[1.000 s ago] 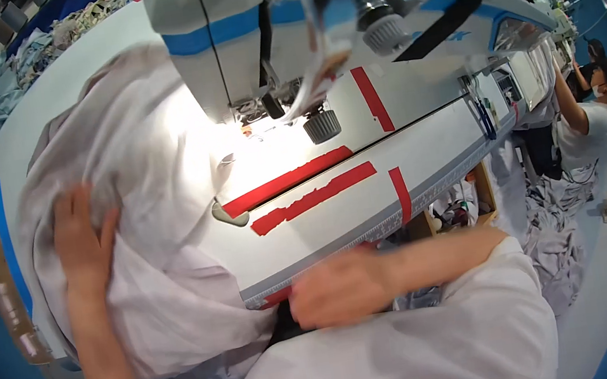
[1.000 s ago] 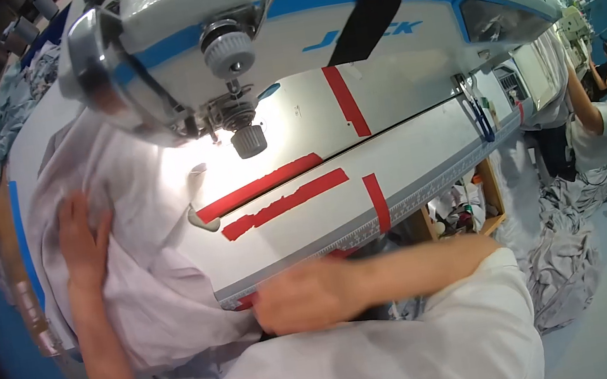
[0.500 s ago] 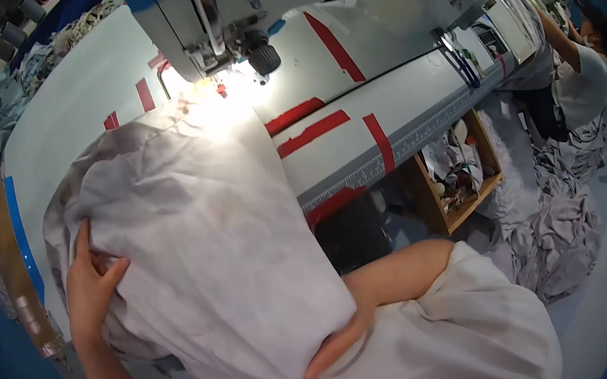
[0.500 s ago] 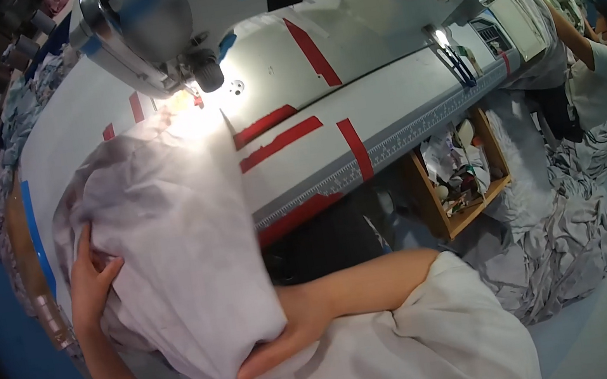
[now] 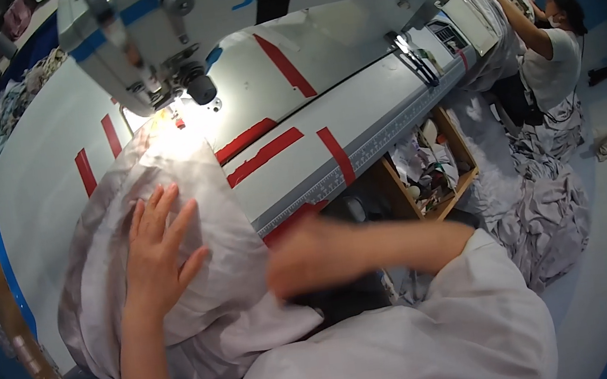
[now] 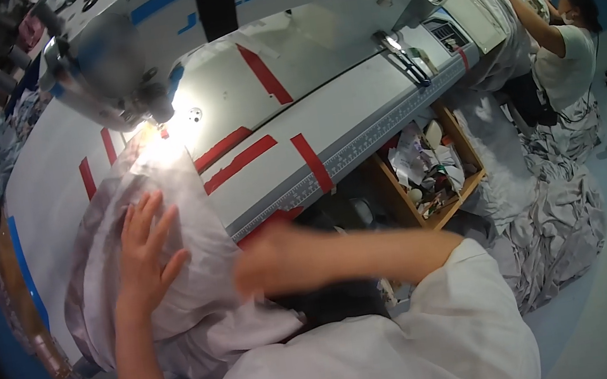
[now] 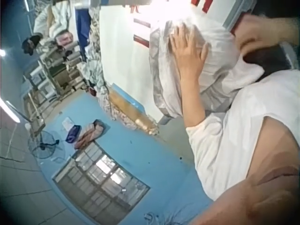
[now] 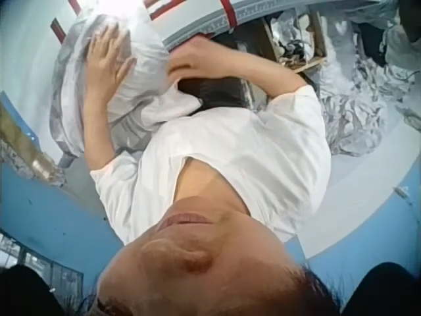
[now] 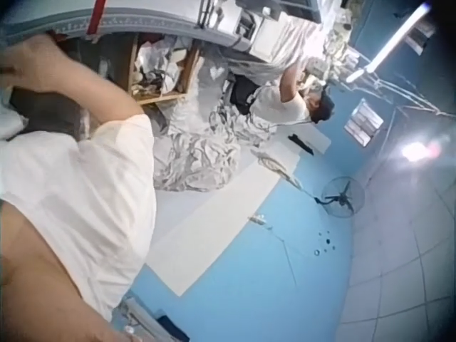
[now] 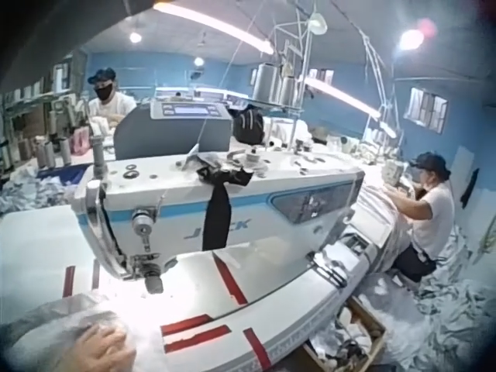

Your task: Sewing fabric pieces together using an industrial sewing machine to create pillowcases.

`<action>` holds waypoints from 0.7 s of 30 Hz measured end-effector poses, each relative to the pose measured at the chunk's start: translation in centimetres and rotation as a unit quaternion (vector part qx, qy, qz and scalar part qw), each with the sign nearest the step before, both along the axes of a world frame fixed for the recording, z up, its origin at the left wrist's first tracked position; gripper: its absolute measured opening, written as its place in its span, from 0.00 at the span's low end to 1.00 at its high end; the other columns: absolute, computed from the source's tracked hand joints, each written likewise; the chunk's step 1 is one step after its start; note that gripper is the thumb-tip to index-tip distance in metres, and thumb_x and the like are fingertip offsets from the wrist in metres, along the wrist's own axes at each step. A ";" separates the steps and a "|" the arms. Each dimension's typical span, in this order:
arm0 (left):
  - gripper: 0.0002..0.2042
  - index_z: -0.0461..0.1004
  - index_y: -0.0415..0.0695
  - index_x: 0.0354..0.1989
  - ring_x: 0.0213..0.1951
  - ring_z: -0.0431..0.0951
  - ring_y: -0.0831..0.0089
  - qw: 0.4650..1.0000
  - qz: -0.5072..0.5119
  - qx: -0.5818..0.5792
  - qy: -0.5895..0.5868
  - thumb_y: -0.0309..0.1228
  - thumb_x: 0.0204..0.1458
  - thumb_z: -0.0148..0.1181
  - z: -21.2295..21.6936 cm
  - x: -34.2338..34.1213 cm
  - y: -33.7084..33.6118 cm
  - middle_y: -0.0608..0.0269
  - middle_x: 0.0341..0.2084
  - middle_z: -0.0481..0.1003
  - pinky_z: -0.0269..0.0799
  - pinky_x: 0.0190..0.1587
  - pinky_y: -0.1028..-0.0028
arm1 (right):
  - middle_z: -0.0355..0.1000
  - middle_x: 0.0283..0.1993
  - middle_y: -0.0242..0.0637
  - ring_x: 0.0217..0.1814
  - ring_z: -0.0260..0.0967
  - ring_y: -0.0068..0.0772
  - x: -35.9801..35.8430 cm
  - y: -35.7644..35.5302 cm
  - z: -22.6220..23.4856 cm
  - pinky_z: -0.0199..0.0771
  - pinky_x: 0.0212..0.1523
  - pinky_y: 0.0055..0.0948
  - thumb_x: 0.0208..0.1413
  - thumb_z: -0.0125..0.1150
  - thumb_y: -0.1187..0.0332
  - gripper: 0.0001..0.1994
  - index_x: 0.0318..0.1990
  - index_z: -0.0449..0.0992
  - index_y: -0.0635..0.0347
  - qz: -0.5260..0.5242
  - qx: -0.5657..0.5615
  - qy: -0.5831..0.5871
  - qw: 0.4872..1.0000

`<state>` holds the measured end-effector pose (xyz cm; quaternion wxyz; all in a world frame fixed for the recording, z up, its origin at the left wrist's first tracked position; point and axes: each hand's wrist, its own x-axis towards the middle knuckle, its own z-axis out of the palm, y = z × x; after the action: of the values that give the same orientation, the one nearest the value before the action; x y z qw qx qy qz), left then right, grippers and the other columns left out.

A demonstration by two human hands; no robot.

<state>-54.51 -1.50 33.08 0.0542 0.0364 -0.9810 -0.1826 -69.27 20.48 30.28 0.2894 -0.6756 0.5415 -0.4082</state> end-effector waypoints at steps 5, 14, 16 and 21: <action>0.29 0.66 0.49 0.59 0.66 0.54 0.55 0.999 -0.036 -0.013 0.002 0.34 0.44 0.63 -0.3 -0.6 0.3 0.55 0.62 0.59 0.45 0.66 0.54 | 0.76 0.29 0.38 0.30 0.75 0.32 -16.7 -7.1 0.2 0.75 0.33 0.29 0.52 0.62 0.69 0.06 0.32 0.76 0.62 -0.482 -0.144 0.177 0.846; 0.26 0.70 0.45 0.54 0.63 0.59 0.54 1.000 -0.019 0.006 0.012 0.28 0.41 0.63 -0.2 -1.4 0.3 0.54 0.58 0.64 0.49 0.65 0.54 | 0.77 0.27 0.41 0.29 0.75 0.39 -21.6 -9.7 -2.2 0.75 0.33 0.35 0.52 0.61 0.57 0.13 0.28 0.80 0.58 -0.531 -0.088 0.342 0.770; 0.24 0.71 0.44 0.52 0.62 0.61 0.54 1.000 -0.016 0.008 0.019 0.25 0.41 0.63 -0.3 -2.1 0.4 0.53 0.57 0.66 0.51 0.64 0.54 | 0.77 0.28 0.41 0.29 0.75 0.39 -22.0 -9.6 -2.3 0.75 0.33 0.35 0.52 0.61 0.58 0.12 0.29 0.81 0.57 -0.534 -0.081 0.317 0.779; 0.18 0.74 0.40 0.45 0.57 0.67 0.55 0.994 -0.005 0.074 0.083 0.16 0.42 0.58 -0.8 -4.0 0.7 0.52 0.50 0.71 0.59 0.61 0.62 | 0.77 0.30 0.37 0.31 0.75 0.37 -22.1 -10.2 -2.5 0.75 0.34 0.33 0.52 0.61 0.58 0.11 0.31 0.80 0.54 -0.547 -0.099 0.365 0.746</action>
<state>-58.54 -0.79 32.31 0.1319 0.0200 -0.9571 -0.2574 -91.42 10.28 27.79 -0.2719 -0.3855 0.8395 -0.2696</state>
